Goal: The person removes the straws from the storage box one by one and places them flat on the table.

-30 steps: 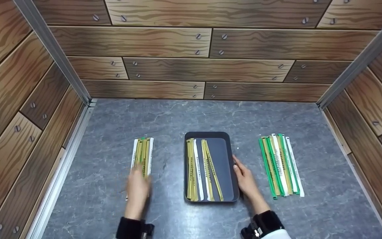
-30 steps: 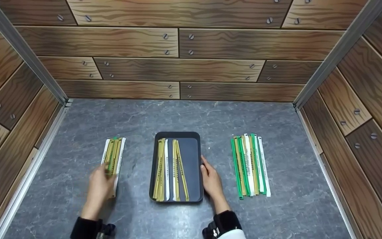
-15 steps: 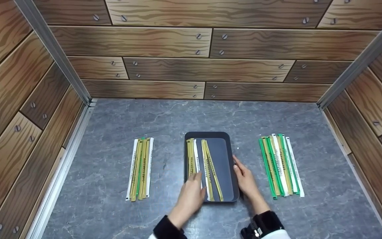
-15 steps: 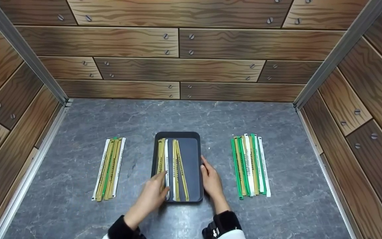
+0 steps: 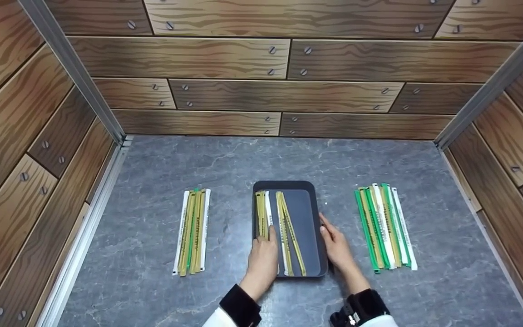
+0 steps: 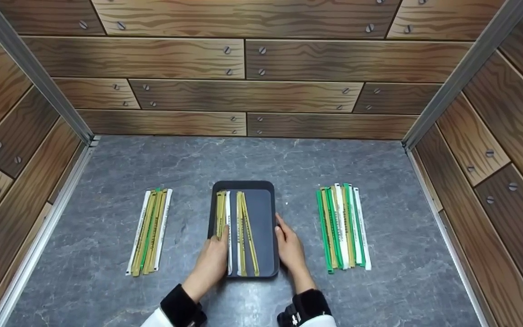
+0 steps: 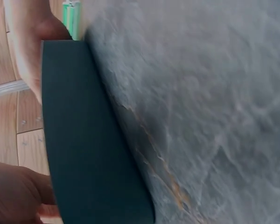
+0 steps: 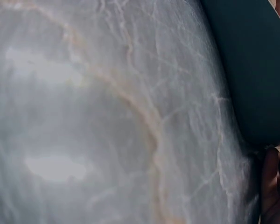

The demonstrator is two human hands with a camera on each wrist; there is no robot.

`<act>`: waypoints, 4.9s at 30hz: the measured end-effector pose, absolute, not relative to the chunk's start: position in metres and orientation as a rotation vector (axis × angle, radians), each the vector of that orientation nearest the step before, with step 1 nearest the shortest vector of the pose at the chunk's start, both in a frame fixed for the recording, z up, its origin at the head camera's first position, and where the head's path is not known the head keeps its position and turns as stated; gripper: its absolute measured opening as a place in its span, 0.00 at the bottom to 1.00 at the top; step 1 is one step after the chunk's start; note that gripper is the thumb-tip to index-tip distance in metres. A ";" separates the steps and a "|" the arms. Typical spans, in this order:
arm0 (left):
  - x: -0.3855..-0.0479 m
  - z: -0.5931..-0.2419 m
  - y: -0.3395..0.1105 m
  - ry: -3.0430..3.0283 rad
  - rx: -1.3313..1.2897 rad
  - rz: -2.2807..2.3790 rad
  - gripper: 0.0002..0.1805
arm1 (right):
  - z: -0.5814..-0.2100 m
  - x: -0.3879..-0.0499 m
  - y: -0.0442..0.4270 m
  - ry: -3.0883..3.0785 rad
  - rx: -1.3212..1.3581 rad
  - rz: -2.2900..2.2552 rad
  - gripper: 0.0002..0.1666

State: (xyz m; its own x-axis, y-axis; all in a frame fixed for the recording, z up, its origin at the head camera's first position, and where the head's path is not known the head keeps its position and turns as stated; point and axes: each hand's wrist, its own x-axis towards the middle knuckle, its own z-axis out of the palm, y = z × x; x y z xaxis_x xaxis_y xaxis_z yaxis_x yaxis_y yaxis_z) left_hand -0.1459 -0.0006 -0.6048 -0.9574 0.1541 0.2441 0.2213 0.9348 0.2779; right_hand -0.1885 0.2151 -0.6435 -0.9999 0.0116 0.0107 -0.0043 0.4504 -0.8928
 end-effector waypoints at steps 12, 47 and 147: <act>-0.157 -0.614 -0.003 -2.849 -0.275 -0.279 0.18 | -0.645 -0.188 0.213 -2.651 0.002 1.627 0.26; -0.156 -0.579 -0.045 -2.670 -0.237 -1.230 0.21 | -0.644 -0.189 0.213 -2.638 -0.022 1.667 0.27; -0.161 -0.616 0.000 -2.895 -0.377 -0.547 0.07 | -0.643 -0.188 0.214 -2.647 -0.018 1.637 0.27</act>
State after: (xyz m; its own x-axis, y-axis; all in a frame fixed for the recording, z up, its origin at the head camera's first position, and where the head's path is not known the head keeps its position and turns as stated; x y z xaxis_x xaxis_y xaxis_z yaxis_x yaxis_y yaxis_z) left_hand -0.1605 0.0003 -0.6163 -0.9533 0.2141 0.2131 0.2771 0.9008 0.3344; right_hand -0.1883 0.2137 -0.6434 -0.9995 0.0250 0.0183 -0.0052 0.4467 -0.8947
